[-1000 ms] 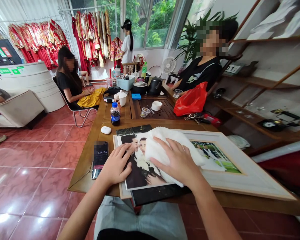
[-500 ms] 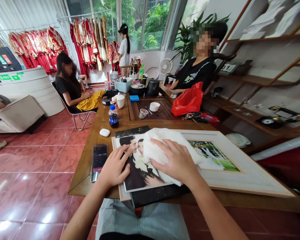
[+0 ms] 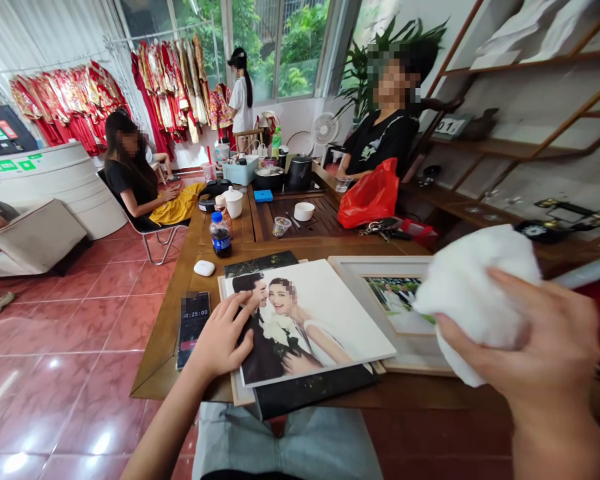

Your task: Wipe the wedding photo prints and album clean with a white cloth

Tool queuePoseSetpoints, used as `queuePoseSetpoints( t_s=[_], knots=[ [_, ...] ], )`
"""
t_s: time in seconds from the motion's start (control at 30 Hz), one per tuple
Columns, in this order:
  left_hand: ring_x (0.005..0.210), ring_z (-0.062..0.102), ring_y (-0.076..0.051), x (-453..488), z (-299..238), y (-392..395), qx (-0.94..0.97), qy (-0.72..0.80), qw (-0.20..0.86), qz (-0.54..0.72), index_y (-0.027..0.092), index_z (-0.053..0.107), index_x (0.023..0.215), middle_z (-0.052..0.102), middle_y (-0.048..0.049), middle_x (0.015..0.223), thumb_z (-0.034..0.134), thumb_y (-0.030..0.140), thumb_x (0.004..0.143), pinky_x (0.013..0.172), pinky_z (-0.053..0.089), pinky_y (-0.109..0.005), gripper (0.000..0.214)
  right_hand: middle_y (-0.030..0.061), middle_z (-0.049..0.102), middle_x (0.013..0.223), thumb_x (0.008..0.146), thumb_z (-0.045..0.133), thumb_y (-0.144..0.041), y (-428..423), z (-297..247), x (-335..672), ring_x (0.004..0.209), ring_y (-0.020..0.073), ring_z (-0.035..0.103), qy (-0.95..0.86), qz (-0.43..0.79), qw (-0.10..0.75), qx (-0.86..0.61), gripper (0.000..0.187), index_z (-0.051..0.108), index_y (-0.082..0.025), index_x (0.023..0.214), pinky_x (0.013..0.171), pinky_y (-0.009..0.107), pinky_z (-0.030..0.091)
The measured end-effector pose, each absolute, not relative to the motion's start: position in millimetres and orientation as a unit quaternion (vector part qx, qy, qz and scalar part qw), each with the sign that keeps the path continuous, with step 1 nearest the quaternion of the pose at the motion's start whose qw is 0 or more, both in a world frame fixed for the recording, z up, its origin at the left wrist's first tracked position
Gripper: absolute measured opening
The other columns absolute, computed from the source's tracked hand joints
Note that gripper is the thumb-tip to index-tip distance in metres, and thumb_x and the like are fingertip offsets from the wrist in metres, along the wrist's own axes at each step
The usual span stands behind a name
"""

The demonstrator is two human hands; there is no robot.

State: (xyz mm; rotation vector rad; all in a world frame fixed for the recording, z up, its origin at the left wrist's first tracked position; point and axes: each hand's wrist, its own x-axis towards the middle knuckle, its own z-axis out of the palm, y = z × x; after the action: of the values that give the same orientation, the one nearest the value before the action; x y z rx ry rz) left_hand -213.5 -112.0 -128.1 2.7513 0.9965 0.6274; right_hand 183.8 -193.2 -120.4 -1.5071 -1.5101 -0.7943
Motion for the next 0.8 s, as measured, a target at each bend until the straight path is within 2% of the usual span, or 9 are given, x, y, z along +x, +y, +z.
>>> queuePoseSetpoints(
  t_s=[0.13, 0.23, 0.3, 0.4, 0.43, 0.5, 0.63, 0.8],
  knots=[
    [0.142, 0.04, -0.032, -212, -122, -115, 0.918, 0.334, 0.055, 0.206, 0.015, 0.041, 0.15, 0.043, -0.0168, 0.152, 0.044, 0.023, 0.095, 0.116, 0.036, -0.05, 0.056, 0.019, 0.063, 0.123, 0.087, 0.056, -0.053, -181, -139, 197, 0.108, 0.0432, 0.062, -0.641, -0.288, 0.223, -0.675, 0.06, 0.058, -0.021, 0.137, 0.093, 0.06, 0.046],
    [0.14, 0.043, -0.029, -214, -116, -119, 0.917, 0.34, 0.028, 0.208, 0.018, 0.045, 0.147, 0.049, -0.014, 0.148, 0.043, 0.018, 0.096, 0.115, 0.038, -0.049, 0.051, 0.0154, 0.066, 0.117, 0.088, 0.051, -0.051, -171, -158, 204, 0.105, 0.0381, 0.064, -0.68, -0.217, 0.148, -0.685, 0.054, 0.06, -0.022, 0.132, 0.086, 0.056, 0.048],
    [0.136, 0.048, -0.027, -219, -114, -121, 0.919, 0.336, 0.008, 0.207, 0.019, 0.048, 0.144, 0.053, -0.0128, 0.144, 0.041, 0.011, 0.095, 0.114, 0.041, -0.048, 0.05, 0.0158, 0.066, 0.119, 0.089, 0.05, -0.052, -169, -163, 205, 0.106, 0.0386, 0.064, -0.695, -0.203, 0.154, -0.672, 0.051, 0.06, -0.022, 0.13, 0.085, 0.057, 0.049],
    [0.128, 0.055, -0.026, -231, -112, -121, 0.922, 0.331, -0.043, 0.196, 0.017, 0.053, 0.138, 0.059, -0.0121, 0.137, 0.04, 0.004, 0.089, 0.112, 0.044, -0.047, 0.052, 0.0214, 0.056, 0.137, 0.092, 0.049, -0.053, -172, -152, 198, 0.121, 0.0444, 0.056, -0.696, -0.25, 0.217, -0.637, 0.052, 0.057, -0.02, 0.131, 0.093, 0.063, 0.045],
    [0.127, 0.056, -0.027, -235, -112, -120, 0.924, 0.328, -0.068, 0.186, 0.016, 0.053, 0.138, 0.06, -0.0121, 0.136, 0.041, 0.002, 0.088, 0.112, 0.045, -0.046, 0.053, 0.0219, 0.053, 0.14, 0.093, 0.05, -0.048, -173, -146, 195, 0.125, 0.0442, 0.054, -0.701, -0.265, 0.236, -0.619, 0.05, 0.056, -0.02, 0.134, 0.098, 0.063, 0.043],
    [0.127, 0.057, -0.027, -241, -111, -119, 0.93, 0.311, -0.115, 0.159, 0.014, 0.053, 0.138, 0.06, -0.0126, 0.137, 0.041, 0.0, 0.087, 0.11, 0.046, -0.045, 0.054, 0.0176, 0.059, 0.136, 0.093, 0.055, -0.034, -172, -134, 187, 0.121, 0.0378, 0.058, -0.73, -0.287, 0.262, -0.563, 0.045, 0.054, -0.023, 0.137, 0.104, 0.056, 0.042],
    [0.129, 0.057, -0.025, -244, -107, -117, 0.943, 0.268, -0.169, 0.1, 0.013, 0.048, 0.143, 0.059, -0.0123, 0.14, 0.04, -0.002, 0.087, 0.109, 0.048, -0.04, 0.059, 0.0145, 0.062, 0.136, 0.093, 0.043, -0.007, -153, -131, 176, 0.117, 0.0288, 0.063, -0.827, -0.293, 0.17, -0.448, 0.05, 0.053, -0.023, 0.14, 0.103, 0.048, 0.045],
    [0.125, 0.061, -0.025, -241, -106, -113, 0.944, 0.222, -0.23, 0.086, 0.009, 0.051, 0.14, 0.064, -0.0152, 0.134, 0.039, 0.003, 0.096, 0.108, 0.049, -0.04, 0.046, 0.0131, 0.065, 0.134, 0.089, 0.039, 0.001, -126, -149, 171, 0.115, 0.0244, 0.064, -0.87, -0.297, 0.129, -0.371, 0.054, 0.056, -0.017, 0.137, 0.099, 0.043, 0.05]
  ],
)
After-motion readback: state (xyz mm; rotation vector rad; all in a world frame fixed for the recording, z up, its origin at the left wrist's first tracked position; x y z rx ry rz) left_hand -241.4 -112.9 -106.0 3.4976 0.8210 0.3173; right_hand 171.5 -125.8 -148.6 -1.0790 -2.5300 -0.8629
